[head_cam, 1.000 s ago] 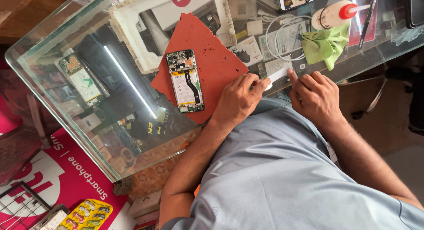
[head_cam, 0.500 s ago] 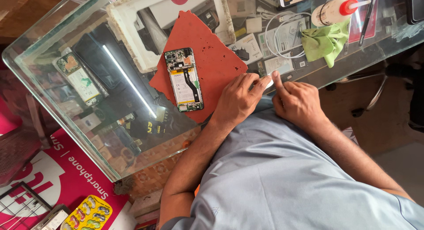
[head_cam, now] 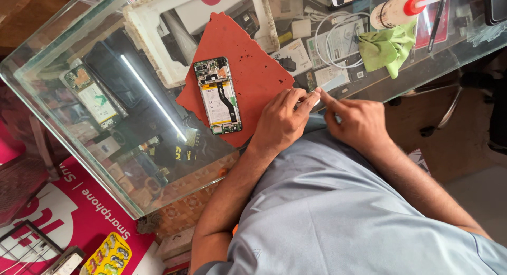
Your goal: The person applies adhesive tape to a smartphone battery, then uses a yellow glue gun to apply adhesive around the edges of a disassembled smartphone frame. The person works at a glass counter with various tools and parts visible.
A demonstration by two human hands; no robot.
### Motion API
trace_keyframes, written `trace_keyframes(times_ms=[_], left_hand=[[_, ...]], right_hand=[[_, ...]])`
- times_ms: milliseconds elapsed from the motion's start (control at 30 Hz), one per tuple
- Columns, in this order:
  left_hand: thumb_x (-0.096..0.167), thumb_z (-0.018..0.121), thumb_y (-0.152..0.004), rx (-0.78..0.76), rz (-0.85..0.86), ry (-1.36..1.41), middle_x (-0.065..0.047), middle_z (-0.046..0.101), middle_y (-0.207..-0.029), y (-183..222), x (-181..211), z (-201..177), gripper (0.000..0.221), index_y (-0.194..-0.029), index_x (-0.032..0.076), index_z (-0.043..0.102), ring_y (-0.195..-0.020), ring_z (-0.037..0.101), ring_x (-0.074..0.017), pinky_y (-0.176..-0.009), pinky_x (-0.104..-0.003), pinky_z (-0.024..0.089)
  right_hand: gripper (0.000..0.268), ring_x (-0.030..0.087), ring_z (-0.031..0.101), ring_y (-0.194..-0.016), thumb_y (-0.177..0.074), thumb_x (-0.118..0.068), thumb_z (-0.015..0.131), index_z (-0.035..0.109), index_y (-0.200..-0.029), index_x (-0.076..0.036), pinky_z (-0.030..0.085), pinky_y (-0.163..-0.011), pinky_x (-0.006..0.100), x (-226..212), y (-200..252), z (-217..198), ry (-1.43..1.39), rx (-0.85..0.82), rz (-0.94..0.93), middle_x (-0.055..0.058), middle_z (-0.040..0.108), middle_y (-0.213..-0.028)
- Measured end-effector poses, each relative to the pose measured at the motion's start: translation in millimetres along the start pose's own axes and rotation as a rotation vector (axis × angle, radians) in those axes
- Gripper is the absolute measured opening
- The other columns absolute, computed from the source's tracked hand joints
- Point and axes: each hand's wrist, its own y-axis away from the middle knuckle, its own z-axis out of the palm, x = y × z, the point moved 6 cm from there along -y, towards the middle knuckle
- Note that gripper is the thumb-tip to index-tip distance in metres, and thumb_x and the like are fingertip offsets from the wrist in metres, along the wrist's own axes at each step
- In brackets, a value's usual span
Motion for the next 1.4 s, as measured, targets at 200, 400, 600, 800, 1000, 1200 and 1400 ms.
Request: trace_keyframes(times_ms=[200,400,600,800,1000,1200,1400], left_hand=[[-0.003,0.071,-0.091,0.003,0.009,0.006,-0.007,0.057,-0.106,0.6,0.0,-1.3,0.039,-0.128,0.004,0.063,-0.096,0.062,-0.0242,-0.084,-0.038,0.056],[-0.003,0.071,-0.092,0.003,0.008,0.022,-0.007,0.058,-0.107,0.1,-0.6,-1.0,0.037,-0.128,0.004,0.064,-0.096,0.063,-0.0237,-0.084,-0.037,0.057],[0.01,0.074,-0.094,-0.007,0.018,0.027,-0.008,0.058,-0.109,-0.8,2.5,-5.7,0.038,-0.13,0.005,0.064,-0.099,0.062,-0.0265,-0.086,-0.039,0.056],[0.012,0.072,-0.096,0.036,0.051,-0.009,-0.007,0.061,-0.111,-4.1,2.7,-7.6,0.032,-0.127,0.006,0.065,-0.103,0.063,-0.0259,-0.089,-0.039,0.057],[0.011,0.072,-0.097,0.011,0.018,0.015,-0.007,0.063,-0.108,-4.9,0.6,-8.1,0.029,-0.125,0.006,0.067,-0.098,0.063,-0.0245,-0.083,-0.038,0.057],[0.013,0.07,-0.1,0.019,0.014,0.029,-0.006,0.063,-0.107,-6.2,0.5,-9.6,0.026,-0.126,0.007,0.066,-0.097,0.064,-0.0248,-0.081,-0.038,0.056],[0.017,0.067,-0.103,0.037,0.009,0.093,-0.007,0.064,-0.105,-6.9,-0.6,-11.2,0.025,-0.126,0.006,0.067,-0.095,0.064,-0.0249,-0.079,-0.037,0.056]], right_hand=[[0.046,0.02,0.063,-0.055,-0.092,-0.014,0.071,0.075,-0.136,-0.024,0.047,-0.052,0.036,20.4,1.8,-4.5,0.079,0.009,0.123,0.001,0.067,-0.068],[0.043,0.02,0.062,-0.053,-0.096,-0.012,0.07,0.074,-0.138,-0.017,0.047,-0.05,0.037,31.5,11.8,7.3,0.077,0.061,0.176,0.003,0.067,-0.067],[0.062,0.024,0.063,-0.059,-0.089,-0.016,0.07,0.062,-0.147,0.003,0.049,-0.053,0.039,5.5,8.4,28.9,0.061,-0.017,-0.048,0.006,0.064,-0.071],[0.047,0.023,0.064,-0.053,-0.091,-0.018,0.069,0.072,-0.138,-0.021,0.049,-0.048,0.04,4.9,-0.4,-0.1,0.044,-0.026,0.051,0.003,0.068,-0.067],[0.049,0.022,0.063,-0.052,-0.092,-0.02,0.068,0.072,-0.14,-0.025,0.047,-0.048,0.039,27.4,1.4,-13.7,0.15,0.005,0.218,0.003,0.065,-0.064],[0.036,0.026,0.063,-0.051,-0.092,-0.02,0.073,0.077,-0.125,-0.009,0.05,-0.051,0.041,29.9,4.3,-20.4,0.137,0.028,0.168,0.005,0.064,-0.062],[0.006,0.023,0.071,-0.071,-0.099,-0.001,0.068,0.072,-0.094,-0.003,0.054,-0.068,0.031,103.2,5.9,-73.9,0.058,0.407,0.239,0.009,0.068,-0.083]])
